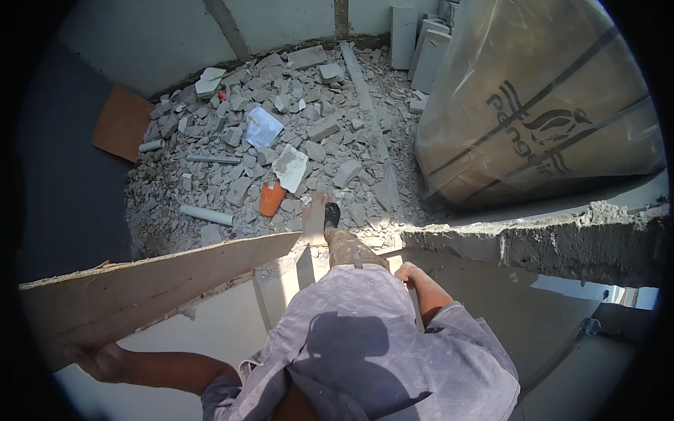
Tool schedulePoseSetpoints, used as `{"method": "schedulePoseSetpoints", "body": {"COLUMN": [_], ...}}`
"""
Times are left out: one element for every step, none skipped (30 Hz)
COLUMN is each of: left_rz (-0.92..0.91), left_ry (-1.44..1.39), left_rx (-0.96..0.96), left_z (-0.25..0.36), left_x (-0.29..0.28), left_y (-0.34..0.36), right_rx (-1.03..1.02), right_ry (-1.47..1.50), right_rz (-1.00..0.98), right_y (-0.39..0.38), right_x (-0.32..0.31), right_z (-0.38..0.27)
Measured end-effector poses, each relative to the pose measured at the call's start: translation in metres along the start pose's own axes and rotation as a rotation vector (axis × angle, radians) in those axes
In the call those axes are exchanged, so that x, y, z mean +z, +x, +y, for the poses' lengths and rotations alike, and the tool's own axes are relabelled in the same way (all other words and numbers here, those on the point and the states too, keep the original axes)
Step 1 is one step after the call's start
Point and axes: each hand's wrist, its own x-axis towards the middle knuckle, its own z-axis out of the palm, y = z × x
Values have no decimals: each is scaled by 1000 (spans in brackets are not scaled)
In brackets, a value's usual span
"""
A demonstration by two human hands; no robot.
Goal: Measuring and sawing a wooden plank at a construction site.
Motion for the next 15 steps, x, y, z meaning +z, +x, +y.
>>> {"method": "schedulePoseSetpoints", "body": {"left_rz": [-1,-11,-15,-20,-16,-63,-111,-127,-96,-68,-85,-135,-72,-85,-103], "left_ry": [50,45,6,-30,-25,4,36,23,52,96,56,175,111,31,21], "left_rx": [23,24,-48,-120,-115,-79,-42,-69,-51,-13,-25,-20,9,6,-6], "left_z": [-8,-22,-41,-61,-75,-87,-97,-119,-126,-122,-139,-153,-139,-147,-159], "left_x": [4,7,17,27,38,49,61,83,112,132,146,185,156,171,178], "left_y": [8,21,35,51,60,71,79,86,94,104,115,121,129,134,144], "right_rx": [118,245,120,178,295,410,396,413,323,329,357,336,292,280,292], "right_ry": [64,143,-1,-85,204,497,561,650,674,852,868,862,793,800,853], "right_rz": [50,105,132,320,444,554,501,454,649,685,727,652,719,759,766], "right_y": [-10,-21,-15,-16,-28,-50,-81,-109,-113,-112,-125,-113,-104,-112,-115], "right_x": [-38,-68,-89,-96,-133,-171,-218,-252,-258,-273,-289,-333,-346,-355,-359], "right_z": [-28,-48,-44,-39,-57,-84,-104,-113,-95,-84,-83,-102,-97,-95,-94]}}
